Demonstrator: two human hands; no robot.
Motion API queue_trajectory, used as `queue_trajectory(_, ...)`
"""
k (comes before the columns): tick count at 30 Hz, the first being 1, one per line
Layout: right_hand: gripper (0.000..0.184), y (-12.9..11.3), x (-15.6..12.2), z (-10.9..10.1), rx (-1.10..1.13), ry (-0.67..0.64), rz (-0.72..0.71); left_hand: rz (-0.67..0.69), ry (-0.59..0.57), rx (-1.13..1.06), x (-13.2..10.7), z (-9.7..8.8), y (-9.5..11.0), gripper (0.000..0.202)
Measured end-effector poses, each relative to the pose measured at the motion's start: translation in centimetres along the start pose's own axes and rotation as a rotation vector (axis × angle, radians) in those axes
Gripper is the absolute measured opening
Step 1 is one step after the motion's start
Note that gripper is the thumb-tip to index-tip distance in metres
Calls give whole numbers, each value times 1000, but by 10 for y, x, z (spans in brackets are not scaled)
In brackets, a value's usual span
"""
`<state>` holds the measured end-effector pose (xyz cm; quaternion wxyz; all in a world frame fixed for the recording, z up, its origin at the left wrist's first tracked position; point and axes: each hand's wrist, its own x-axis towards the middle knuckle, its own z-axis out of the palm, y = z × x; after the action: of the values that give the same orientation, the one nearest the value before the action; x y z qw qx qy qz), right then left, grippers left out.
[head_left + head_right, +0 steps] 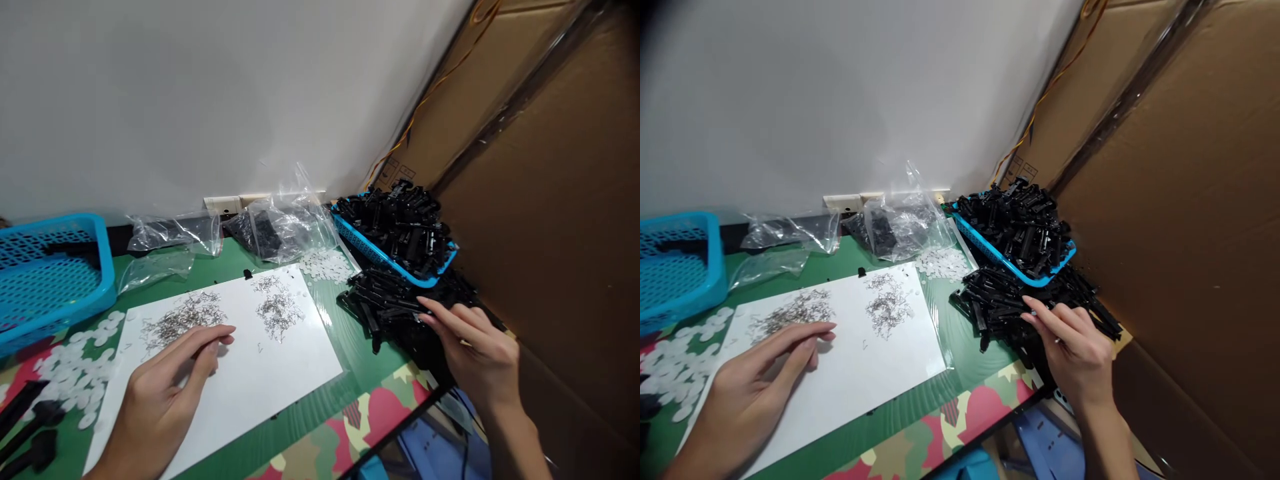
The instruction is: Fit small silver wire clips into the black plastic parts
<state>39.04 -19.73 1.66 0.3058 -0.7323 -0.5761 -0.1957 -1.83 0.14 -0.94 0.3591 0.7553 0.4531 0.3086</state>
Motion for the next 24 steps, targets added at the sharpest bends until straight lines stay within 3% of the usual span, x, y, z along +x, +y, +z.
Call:
queue_trajectory(5,32,11,-3,3,49,-130,-4,2,-14,14,-1,0,2,29)
queue_trajectory(11,31,1,-1,10,41,-113,43,38,-36,43,0,1,-4,29)
queue_trajectory(15,32,-12,10,2,90,-94,109,45,-37,44,1,0,-5,30)
queue_trajectory(20,43,-52,35,-6,334,-42,97,59,-35,61,4,-1,4,29)
queue_trajectory(24,53,-99,60,12,549,-225,-172,110,-29,98,5,-1,8,28)
